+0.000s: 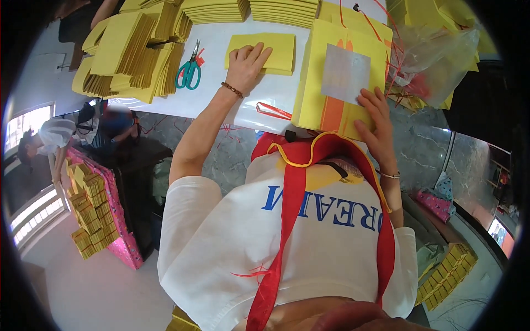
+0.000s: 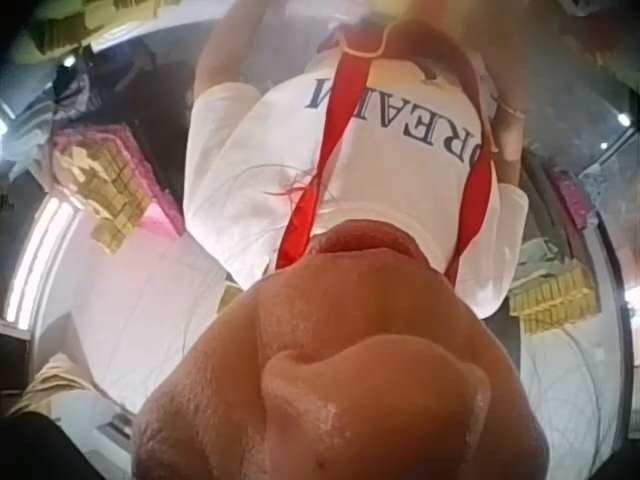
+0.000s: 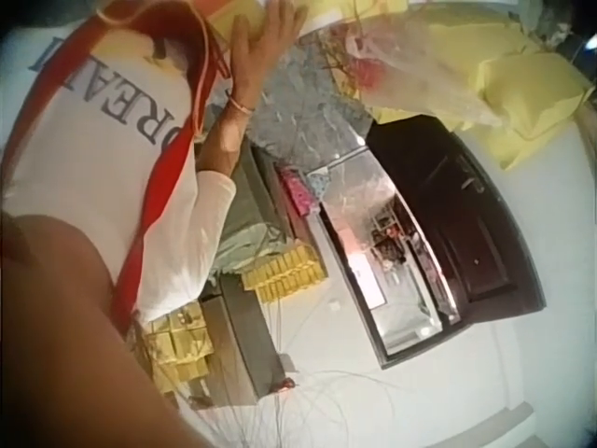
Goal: Folding and stacking sheets of yellow joss paper at a workbench.
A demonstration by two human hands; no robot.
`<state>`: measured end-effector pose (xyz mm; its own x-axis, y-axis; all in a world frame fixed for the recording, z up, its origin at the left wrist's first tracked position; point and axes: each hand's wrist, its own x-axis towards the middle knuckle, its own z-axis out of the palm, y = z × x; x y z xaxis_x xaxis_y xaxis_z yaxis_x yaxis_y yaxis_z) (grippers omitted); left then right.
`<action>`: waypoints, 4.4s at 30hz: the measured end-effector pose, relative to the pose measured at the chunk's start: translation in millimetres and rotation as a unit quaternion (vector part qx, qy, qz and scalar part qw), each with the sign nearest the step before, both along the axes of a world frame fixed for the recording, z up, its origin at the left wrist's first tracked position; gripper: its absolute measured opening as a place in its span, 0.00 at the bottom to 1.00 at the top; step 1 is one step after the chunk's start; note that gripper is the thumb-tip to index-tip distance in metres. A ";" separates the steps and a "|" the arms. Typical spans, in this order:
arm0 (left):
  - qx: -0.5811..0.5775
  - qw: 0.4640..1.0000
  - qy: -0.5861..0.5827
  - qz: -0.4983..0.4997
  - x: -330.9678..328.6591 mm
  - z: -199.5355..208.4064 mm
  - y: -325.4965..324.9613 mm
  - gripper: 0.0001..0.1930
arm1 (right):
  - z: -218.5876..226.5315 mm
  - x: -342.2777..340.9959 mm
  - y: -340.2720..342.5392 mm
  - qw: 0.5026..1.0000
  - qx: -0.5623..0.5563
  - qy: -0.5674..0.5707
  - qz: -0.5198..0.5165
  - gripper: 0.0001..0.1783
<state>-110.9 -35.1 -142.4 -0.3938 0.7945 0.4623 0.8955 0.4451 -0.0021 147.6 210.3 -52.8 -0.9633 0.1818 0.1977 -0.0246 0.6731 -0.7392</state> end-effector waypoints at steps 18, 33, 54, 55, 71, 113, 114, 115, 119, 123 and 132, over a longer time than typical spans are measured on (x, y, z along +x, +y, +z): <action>-0.121 0.991 -0.061 -0.023 -1.4 -10.5 -4.7 0.29 | -3.4 -1.4 -3.0 1.000 0.005 -0.008 -0.010 0.24; -0.204 0.979 0.000 -0.028 5.7 4.7 5.3 0.26 | -7.4 -1.1 -1.1 0.998 0.057 0.011 -0.008 0.23; -0.088 0.940 -0.154 -0.291 104.6 118.9 47.3 0.23 | -15.3 0.4 8.9 0.999 -0.007 0.042 0.022 0.16; -0.081 0.937 -0.166 -0.296 103.9 120.5 48.6 0.22 | -14.0 1.0 10.6 0.999 -0.007 0.042 0.020 0.16; -0.016 0.934 -0.243 -0.262 102.1 121.4 56.3 0.08 | -8.4 1.1 14.2 0.990 -0.133 0.032 0.017 0.23; -0.035 0.841 -0.513 -0.168 83.9 119.5 56.7 0.14 | -17.5 7.1 22.2 0.943 -0.325 0.021 0.073 0.32; -0.035 0.841 -0.513 -0.168 84.3 119.9 56.9 0.14 | -18.3 7.2 24.6 0.929 -0.353 0.035 0.104 0.31; -0.028 0.840 -0.516 -0.166 84.8 120.6 57.1 0.14 | -18.8 6.8 25.1 0.929 -0.354 0.035 0.103 0.31; -0.040 0.842 -0.513 -0.165 83.1 117.9 55.8 0.12 | -19.9 5.2 21.6 0.947 -0.313 0.031 0.067 0.26; 0.020 0.858 -0.484 -0.172 95.0 115.8 53.5 0.14 | -27.9 4.8 20.2 0.970 -0.238 0.038 0.015 0.21; 0.041 0.936 -0.214 -0.277 100.5 115.8 40.9 0.28 | -17.3 3.8 2.6 0.933 -0.347 0.093 -0.036 0.45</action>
